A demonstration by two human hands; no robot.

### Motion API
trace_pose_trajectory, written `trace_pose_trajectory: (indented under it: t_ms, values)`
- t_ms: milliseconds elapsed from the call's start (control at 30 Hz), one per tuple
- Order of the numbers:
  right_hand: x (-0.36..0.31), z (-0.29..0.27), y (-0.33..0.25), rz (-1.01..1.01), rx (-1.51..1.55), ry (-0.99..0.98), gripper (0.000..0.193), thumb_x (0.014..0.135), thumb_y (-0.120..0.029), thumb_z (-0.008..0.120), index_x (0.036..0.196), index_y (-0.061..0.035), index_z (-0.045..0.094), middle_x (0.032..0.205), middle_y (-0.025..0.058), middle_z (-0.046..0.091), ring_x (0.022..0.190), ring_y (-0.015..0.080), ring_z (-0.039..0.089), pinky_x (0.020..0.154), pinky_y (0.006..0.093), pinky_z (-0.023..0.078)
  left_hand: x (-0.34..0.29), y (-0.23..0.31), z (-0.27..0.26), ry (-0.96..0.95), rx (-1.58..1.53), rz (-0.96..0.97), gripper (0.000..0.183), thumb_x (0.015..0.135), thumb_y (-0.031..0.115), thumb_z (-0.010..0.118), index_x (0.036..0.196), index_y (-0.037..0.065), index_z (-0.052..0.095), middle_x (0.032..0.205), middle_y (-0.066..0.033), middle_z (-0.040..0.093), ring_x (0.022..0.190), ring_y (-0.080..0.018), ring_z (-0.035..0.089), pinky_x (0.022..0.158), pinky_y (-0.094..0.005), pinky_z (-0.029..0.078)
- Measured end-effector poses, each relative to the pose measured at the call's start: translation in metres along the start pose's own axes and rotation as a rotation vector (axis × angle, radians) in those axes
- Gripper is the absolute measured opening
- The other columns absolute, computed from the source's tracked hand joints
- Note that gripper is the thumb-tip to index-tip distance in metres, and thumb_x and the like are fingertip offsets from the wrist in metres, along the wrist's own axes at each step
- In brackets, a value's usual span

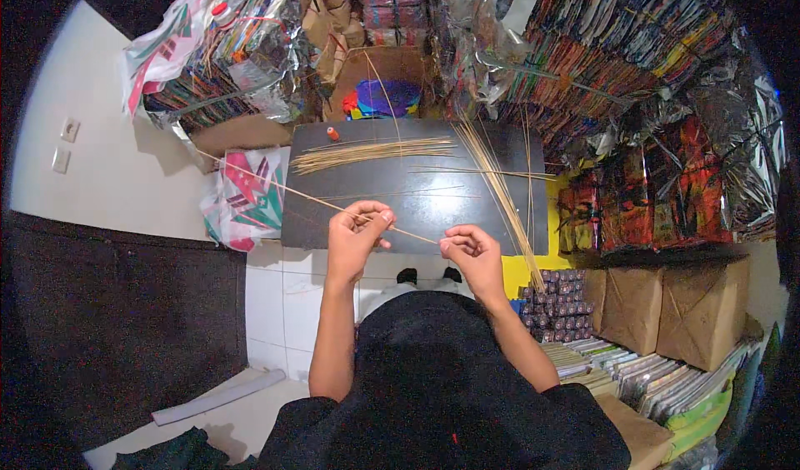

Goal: The person sits on the floor at a low table and assembles thin bamboo sticks into cross-shaped frames. They align the sticks, tie them together at the intersection with a small piece of string, and then bend the sticks to form a curved structure. The person repeats this process with multiple sets of sticks throughout the video.

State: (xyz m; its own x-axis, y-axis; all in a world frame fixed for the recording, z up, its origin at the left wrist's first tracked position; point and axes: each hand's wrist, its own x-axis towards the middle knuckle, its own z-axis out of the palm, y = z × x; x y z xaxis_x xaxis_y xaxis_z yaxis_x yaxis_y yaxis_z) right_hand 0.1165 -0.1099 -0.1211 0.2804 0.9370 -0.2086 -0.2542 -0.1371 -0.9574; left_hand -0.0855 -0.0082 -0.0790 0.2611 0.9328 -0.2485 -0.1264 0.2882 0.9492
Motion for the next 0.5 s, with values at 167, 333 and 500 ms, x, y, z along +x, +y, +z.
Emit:
trace_pose_trajectory:
  t_ms: [167,333,500]
  values:
    - [0.003,-0.001,0.002,-0.057,-0.104,-0.01,0.02,0.092,-0.004,0.066,0.111,0.0023,0.064,0.102,0.0075,0.069,0.096,0.0136,0.065,0.088,0.0287,0.052,-0.002,0.006,0.004,-0.027,0.03,-0.044,0.015,0.09,0.011,0.072,0.101,0.001,0.069,0.088,-0.0059,0.071,0.076,-0.0088,0.065,0.057,-0.0229,0.055]
    - [0.007,0.011,-0.019,-0.196,-0.121,-0.114,0.026,0.094,-0.009,0.064,0.118,0.0001,0.063,0.117,0.0089,0.067,0.112,0.0168,0.062,0.096,0.0319,0.048,-0.003,-0.004,0.003,-0.184,0.101,-0.045,0.016,0.088,0.011,0.074,0.1,0.001,0.069,0.087,-0.0061,0.071,0.075,-0.0109,0.068,0.056,-0.0236,0.056]
    - [0.012,0.017,-0.022,-0.109,-0.218,-0.274,0.022,0.092,-0.014,0.067,0.11,-0.0009,0.069,0.101,0.0074,0.071,0.094,0.013,0.064,0.086,0.0297,0.05,-0.006,0.001,0.01,-0.292,0.151,-0.034,0.017,0.087,0.01,0.075,0.099,0.0,0.069,0.086,-0.0068,0.071,0.075,-0.011,0.068,0.056,-0.024,0.056]
